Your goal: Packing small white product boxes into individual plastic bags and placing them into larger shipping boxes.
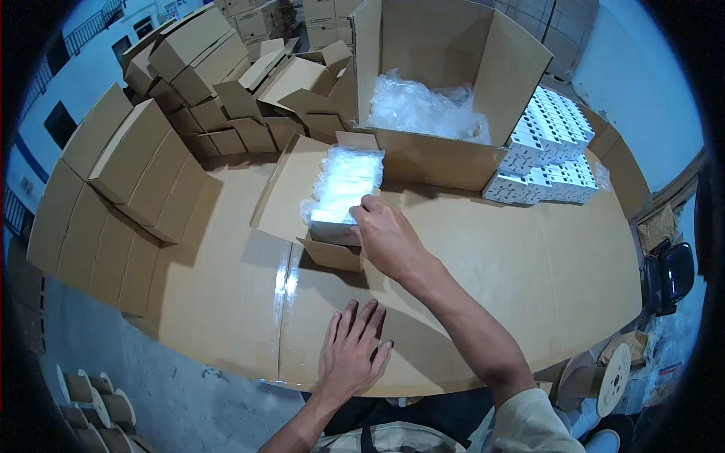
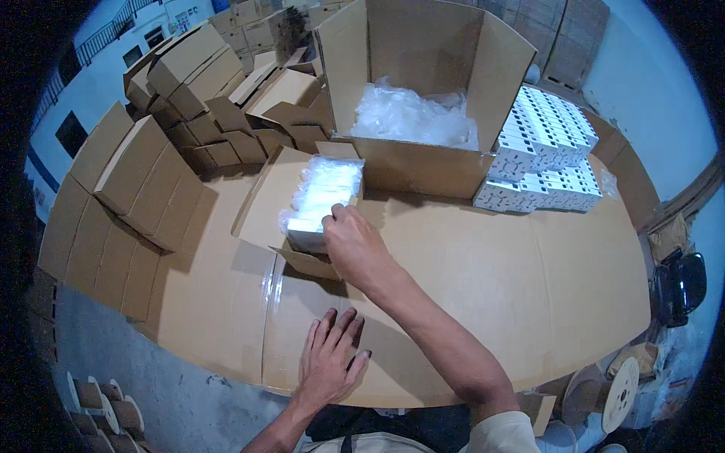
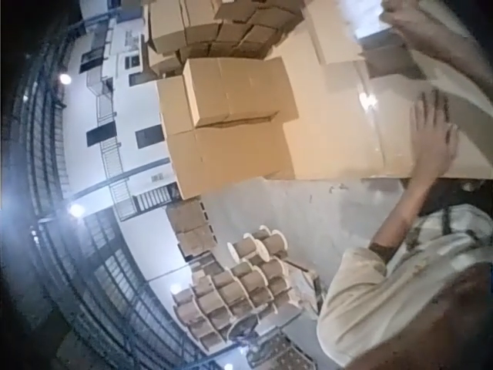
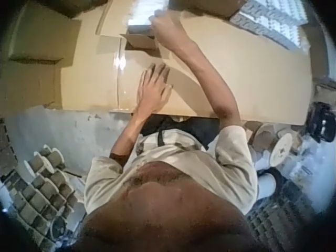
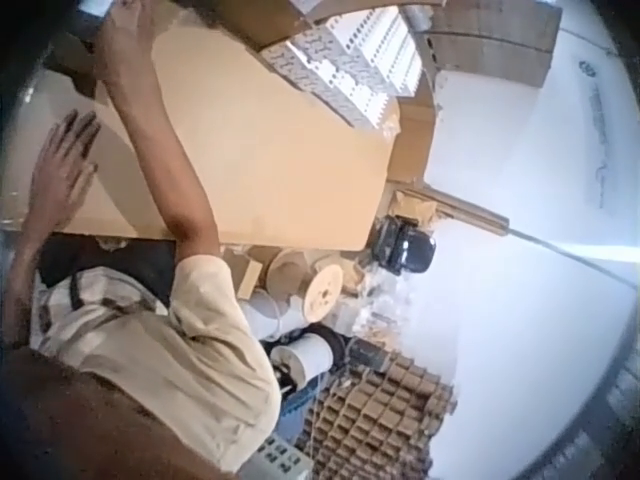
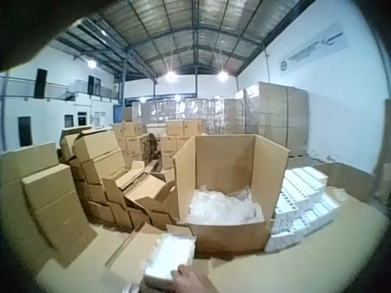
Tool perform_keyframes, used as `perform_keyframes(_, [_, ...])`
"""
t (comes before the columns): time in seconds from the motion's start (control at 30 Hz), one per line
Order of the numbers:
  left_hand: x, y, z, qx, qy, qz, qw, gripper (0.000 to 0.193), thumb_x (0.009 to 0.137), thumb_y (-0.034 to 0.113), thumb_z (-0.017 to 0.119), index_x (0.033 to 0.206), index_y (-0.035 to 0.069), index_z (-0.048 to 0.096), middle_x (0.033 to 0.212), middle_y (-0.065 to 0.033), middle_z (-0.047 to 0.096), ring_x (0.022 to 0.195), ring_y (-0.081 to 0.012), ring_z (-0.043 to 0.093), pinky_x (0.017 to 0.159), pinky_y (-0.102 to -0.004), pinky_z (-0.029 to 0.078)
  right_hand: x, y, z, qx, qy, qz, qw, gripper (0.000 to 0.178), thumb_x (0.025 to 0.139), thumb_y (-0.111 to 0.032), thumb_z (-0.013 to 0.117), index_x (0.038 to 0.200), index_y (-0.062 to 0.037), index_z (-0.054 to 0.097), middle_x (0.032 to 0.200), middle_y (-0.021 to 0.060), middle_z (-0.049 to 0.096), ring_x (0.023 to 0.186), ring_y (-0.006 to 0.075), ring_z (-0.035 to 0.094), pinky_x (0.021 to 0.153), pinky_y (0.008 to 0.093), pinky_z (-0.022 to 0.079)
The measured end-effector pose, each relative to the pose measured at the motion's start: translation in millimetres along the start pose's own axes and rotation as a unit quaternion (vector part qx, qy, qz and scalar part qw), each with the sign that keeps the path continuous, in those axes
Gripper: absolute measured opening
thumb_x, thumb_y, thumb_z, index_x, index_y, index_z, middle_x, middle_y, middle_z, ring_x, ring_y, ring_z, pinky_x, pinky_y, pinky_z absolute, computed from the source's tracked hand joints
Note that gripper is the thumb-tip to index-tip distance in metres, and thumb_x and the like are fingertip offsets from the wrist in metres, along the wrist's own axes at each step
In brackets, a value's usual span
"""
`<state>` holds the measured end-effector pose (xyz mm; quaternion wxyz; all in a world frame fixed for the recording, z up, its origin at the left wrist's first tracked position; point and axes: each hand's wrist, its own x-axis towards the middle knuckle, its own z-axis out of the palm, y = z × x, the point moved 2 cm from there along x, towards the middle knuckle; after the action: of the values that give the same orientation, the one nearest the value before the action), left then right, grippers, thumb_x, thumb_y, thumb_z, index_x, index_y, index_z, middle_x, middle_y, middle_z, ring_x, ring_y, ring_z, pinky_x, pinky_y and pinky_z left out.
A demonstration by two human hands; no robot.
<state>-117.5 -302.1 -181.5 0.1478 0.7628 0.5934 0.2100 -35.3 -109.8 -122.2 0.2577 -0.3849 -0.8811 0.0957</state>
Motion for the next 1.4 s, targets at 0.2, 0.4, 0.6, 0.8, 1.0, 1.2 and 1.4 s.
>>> perform_keyframes(0.2, [0.0, 2.0, -1.5, 0.011, 0.012, -0.002, 1.0, 0.057, 0.093, 0.034, 0.062, 0.141, 0.004, 0.051, 0.147, -0.0139, 0.047, 0.138, -0.0389, 0.04, 0.115, -0.0549, 0.029, -1.7, -1.6, -2.6, 0.05, 0.046, 0.011, 0.998, 0.018, 0.083, -0.007, 0.073, 0.097, 0.0018, 0.066, 0.093, 0.0184, 0.064, 0.095, 0.0375, 0.063, 0.084, 0.0469, 0.052])
perform_keyframes(0.4, [1.0, 2.5, -0.8, -0.001, -0.004, -0.011, 1.0, 0.06, 0.091, 0.031, 0.065, 0.143, 0.006, 0.05, 0.151, -0.014, 0.044, 0.141, -0.0407, 0.036, 0.117, -0.0563, 0.026, -6.7, 10.4, 0.0, 0.06, 0.062, -0.016, 0.996, 0.01, 0.083, -0.007, 0.073, 0.086, 0.0006, 0.068, 0.101, 0.0159, 0.063, 0.099, 0.0354, 0.061, 0.087, 0.0445, 0.052])
perform_keyframes(0.6, [2.4, 2.5, 3.1, 0.026, -0.011, -0.02, 0.999, 0.064, 0.092, 0.034, 0.064, 0.147, 0.006, 0.045, 0.152, -0.0141, 0.042, 0.143, -0.0404, 0.032, 0.118, -0.0561, 0.023, -15.4, 6.1, -13.4, 0.031, 0.035, -0.011, 0.999, 0.015, 0.086, -0.01, 0.071, 0.099, -0.0035, 0.072, 0.114, 0.0127, 0.059, 0.108, 0.0294, 0.057, 0.092, 0.0425, 0.05])
perform_keyframes(0.8, [6.4, 2.9, 8.0, 0.038, -0.004, -0.012, 0.999, 0.066, 0.092, 0.035, 0.064, 0.148, 0.006, 0.043, 0.153, -0.0153, 0.041, 0.143, -0.04, 0.032, 0.118, -0.0561, 0.023, 0.5, 16.8, 3.8, 0.041, 0.02, -0.095, 0.994, 0.018, 0.084, -0.014, 0.073, 0.101, -0.0081, 0.073, 0.102, 0.01, 0.062, 0.102, 0.0283, 0.06, 0.087, 0.0403, 0.053])
perform_keyframes(1.0, [6.4, 3.2, 5.4, 0.025, -0.008, -0.017, 0.999, 0.067, 0.092, 0.036, 0.064, 0.148, 0.005, 0.043, 0.152, -0.0157, 0.041, 0.142, -0.0415, 0.032, 0.118, -0.0573, 0.023, 11.3, 5.3, 15.3, 0.02, 0.016, -0.073, 0.997, 0.017, 0.083, -0.014, 0.075, 0.098, -0.0064, 0.074, 0.096, 0.011, 0.061, 0.096, 0.0291, 0.061, 0.084, 0.0412, 0.054])
perform_keyframes(1.2, [5.8, 2.6, 4.3, 0.018, -0.006, -0.016, 1.0, 0.066, 0.092, 0.036, 0.063, 0.147, 0.005, 0.043, 0.151, -0.0161, 0.042, 0.142, -0.0423, 0.032, 0.117, -0.0577, 0.023, 12.3, 3.4, 14.5, 0.054, 0.016, -0.035, 0.998, 0.013, 0.085, -0.014, 0.074, 0.094, -0.0051, 0.076, 0.098, 0.0117, 0.062, 0.095, 0.0299, 0.061, 0.084, 0.0417, 0.053])
perform_keyframes(1.4, [5.3, 2.6, 6.2, 0.025, -0.007, -0.013, 1.0, 0.065, 0.092, 0.035, 0.063, 0.147, 0.005, 0.044, 0.152, -0.0163, 0.041, 0.143, -0.041, 0.032, 0.118, -0.0569, 0.023, -2.8, 22.8, 3.4, 0.078, 0.085, -0.061, 0.991, 0.015, 0.085, -0.014, 0.074, 0.09, -0.0004, 0.074, 0.094, 0.0129, 0.063, 0.093, 0.0307, 0.061, 0.082, 0.0421, 0.052])
